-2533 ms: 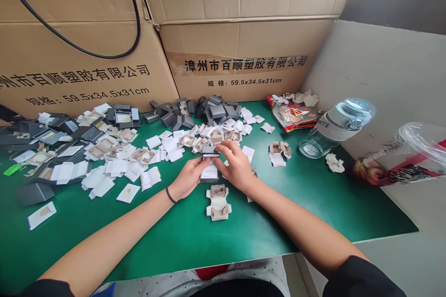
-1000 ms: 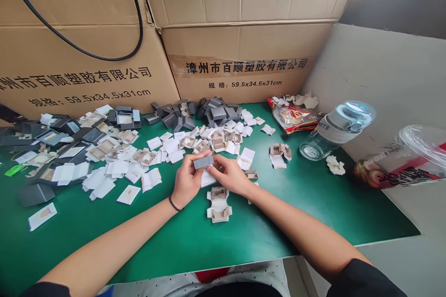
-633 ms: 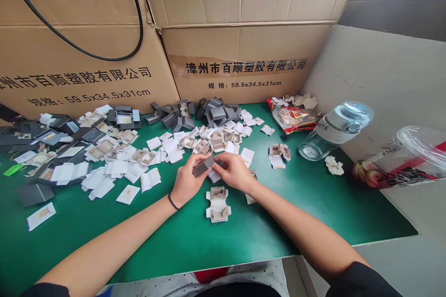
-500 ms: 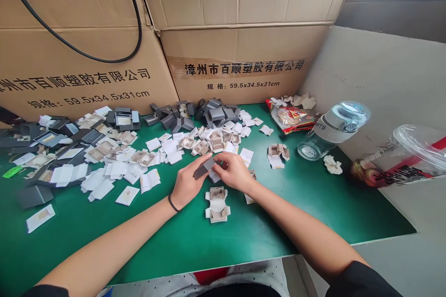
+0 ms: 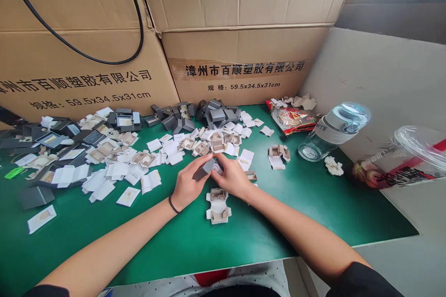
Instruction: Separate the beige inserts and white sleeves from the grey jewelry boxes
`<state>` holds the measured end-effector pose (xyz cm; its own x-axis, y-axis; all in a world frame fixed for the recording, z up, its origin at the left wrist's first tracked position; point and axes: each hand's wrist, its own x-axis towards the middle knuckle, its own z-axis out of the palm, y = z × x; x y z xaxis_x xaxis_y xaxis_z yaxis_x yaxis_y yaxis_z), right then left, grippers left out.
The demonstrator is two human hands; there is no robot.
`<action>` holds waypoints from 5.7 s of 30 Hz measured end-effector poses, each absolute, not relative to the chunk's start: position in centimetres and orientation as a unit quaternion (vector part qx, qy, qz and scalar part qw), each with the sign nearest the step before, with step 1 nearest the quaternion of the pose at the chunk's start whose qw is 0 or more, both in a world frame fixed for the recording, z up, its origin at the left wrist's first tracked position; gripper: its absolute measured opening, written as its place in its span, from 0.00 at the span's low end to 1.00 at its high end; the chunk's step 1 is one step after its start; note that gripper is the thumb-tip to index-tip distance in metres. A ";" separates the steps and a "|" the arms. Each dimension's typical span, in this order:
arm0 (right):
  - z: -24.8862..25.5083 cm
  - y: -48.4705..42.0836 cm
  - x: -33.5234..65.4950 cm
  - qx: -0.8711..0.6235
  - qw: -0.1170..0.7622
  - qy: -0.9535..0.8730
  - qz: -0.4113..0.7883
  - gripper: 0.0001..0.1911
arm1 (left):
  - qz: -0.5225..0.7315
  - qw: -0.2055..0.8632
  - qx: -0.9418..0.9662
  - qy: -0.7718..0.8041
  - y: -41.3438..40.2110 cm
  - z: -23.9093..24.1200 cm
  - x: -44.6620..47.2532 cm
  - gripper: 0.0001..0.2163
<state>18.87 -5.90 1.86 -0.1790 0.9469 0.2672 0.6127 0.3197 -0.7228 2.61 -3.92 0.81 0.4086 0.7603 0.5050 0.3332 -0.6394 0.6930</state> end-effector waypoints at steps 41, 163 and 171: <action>1.5 -5.8 19.4 -0.593 0.250 -0.765 0.031 0.14 | 0.393 0.230 0.769 0.448 -3.9 0.6 2.9 0.11; 0.4 -1.2 24.4 -0.666 0.216 -0.714 -0.014 0.23 | 0.391 0.044 0.797 0.458 9.0 2.7 7.0 0.24; -0.2 -0.8 24.4 -0.669 0.196 -0.717 -0.017 0.21 | 0.514 0.031 0.749 0.417 10.7 4.4 9.7 0.26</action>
